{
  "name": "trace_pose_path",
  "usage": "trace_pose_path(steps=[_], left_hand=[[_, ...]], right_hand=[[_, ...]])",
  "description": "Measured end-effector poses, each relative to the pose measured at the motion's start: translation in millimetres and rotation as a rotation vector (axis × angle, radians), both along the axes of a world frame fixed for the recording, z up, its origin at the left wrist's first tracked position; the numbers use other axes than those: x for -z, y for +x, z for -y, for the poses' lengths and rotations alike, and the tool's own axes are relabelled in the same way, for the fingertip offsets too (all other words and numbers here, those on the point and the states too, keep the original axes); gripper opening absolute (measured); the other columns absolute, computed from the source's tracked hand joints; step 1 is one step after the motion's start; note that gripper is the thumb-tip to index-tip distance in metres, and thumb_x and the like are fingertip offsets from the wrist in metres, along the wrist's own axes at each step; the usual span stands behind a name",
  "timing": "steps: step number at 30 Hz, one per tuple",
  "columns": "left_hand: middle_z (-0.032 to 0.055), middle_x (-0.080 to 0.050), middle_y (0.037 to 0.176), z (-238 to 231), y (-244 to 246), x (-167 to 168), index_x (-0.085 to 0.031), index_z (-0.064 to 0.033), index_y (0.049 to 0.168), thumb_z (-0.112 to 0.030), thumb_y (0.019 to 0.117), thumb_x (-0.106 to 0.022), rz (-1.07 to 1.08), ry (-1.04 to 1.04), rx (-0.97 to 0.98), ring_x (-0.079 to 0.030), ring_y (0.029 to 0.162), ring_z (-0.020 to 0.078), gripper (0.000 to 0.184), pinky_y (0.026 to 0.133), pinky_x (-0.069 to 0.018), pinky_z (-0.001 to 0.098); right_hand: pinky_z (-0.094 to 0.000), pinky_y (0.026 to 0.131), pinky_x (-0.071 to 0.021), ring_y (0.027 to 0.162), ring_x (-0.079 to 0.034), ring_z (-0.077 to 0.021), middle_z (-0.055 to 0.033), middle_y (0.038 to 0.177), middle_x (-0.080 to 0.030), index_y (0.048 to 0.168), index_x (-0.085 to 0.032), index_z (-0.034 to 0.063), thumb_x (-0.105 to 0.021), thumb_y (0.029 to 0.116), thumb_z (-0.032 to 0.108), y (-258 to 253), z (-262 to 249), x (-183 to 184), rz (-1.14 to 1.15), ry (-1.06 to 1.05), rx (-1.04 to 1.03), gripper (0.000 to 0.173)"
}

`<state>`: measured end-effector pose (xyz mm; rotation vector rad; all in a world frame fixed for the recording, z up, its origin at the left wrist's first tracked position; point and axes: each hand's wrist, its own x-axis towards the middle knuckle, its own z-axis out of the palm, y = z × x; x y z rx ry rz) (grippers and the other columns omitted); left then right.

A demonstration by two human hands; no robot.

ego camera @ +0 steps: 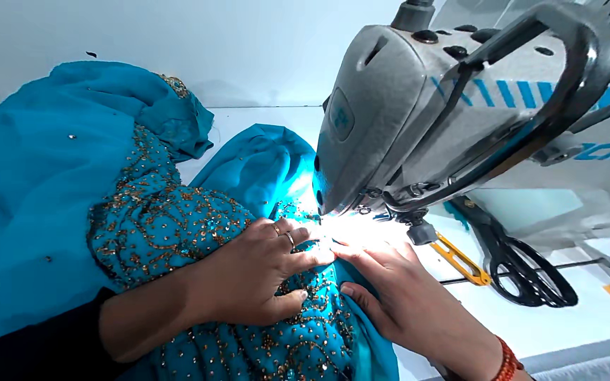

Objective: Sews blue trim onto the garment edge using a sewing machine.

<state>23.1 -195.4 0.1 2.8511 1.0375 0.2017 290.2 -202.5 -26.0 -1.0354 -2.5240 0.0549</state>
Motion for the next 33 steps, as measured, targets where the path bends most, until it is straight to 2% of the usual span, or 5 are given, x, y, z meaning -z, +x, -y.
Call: trace_pose_path(steps=[7,16,22,25,33], left_hand=[[0.0020,-0.054,0.151,-3.8,-0.3,-3.6,-0.059,-0.0383,0.143,-0.049,0.0978,-0.041,-0.021,-0.075,-0.039,-0.045,0.143,0.0240,0.050,0.111,-0.0368,0.0537],[0.0022,-0.052,0.153,-10.4,-2.7,-3.4,-0.059,-0.0361,0.142,-0.047,0.0986,-0.042,0.003,-0.041,-0.024,-0.044,0.144,0.0245,0.048,0.110,-0.0378,0.0536],[0.0062,-0.056,0.146,-17.7,-4.2,-3.9,-0.062,-0.0339,0.140,-0.047,0.0969,-0.045,-0.009,0.000,-0.009,-0.049,0.138,0.0279,0.048,0.105,-0.0420,0.0556],[0.0069,-0.057,0.144,-21.0,-4.2,-8.0,-0.065,-0.0348,0.136,-0.047,0.0973,-0.046,-0.025,-0.033,-0.012,-0.049,0.138,0.0293,0.045,0.105,-0.0404,0.0570],[0.0099,-0.059,0.142,-23.6,-3.8,-8.6,-0.066,-0.0334,0.135,-0.048,0.0977,-0.043,-0.015,-0.028,-0.024,-0.050,0.136,0.0314,0.047,0.103,-0.0412,0.0568]], right_hand=[[-0.0495,0.086,-0.0483,0.102,-0.068,-0.0184,0.0031,0.108,-0.074,0.125,-0.070,0.0199,-0.039,0.1040,0.048,-1.8,-5.5,-2.8,0.007,0.012,0.001,0.047],[-0.0513,0.095,-0.0468,0.120,-0.063,-0.0213,0.0032,0.126,-0.071,0.130,-0.069,0.0228,-0.038,0.1044,0.046,-2.6,-12.5,-5.2,0.046,0.009,0.013,0.047],[-0.0500,0.094,-0.0474,0.110,-0.066,-0.0208,0.0020,0.116,-0.074,0.126,-0.071,0.0199,-0.038,0.1042,0.046,-2.4,-16.2,-5.2,0.048,0.004,0.027,0.048],[-0.0495,0.090,-0.0471,0.103,-0.067,-0.0209,0.0020,0.104,-0.075,0.123,-0.072,0.0187,-0.039,0.1039,0.047,-2.4,-18.2,-4.9,0.051,0.013,0.024,0.048],[-0.0543,0.095,-0.0476,0.114,-0.067,-0.0226,-0.0008,0.121,-0.073,0.126,-0.072,0.0176,-0.040,0.1034,0.046,-2.8,-24.4,-4.6,0.069,0.019,0.024,0.049]])
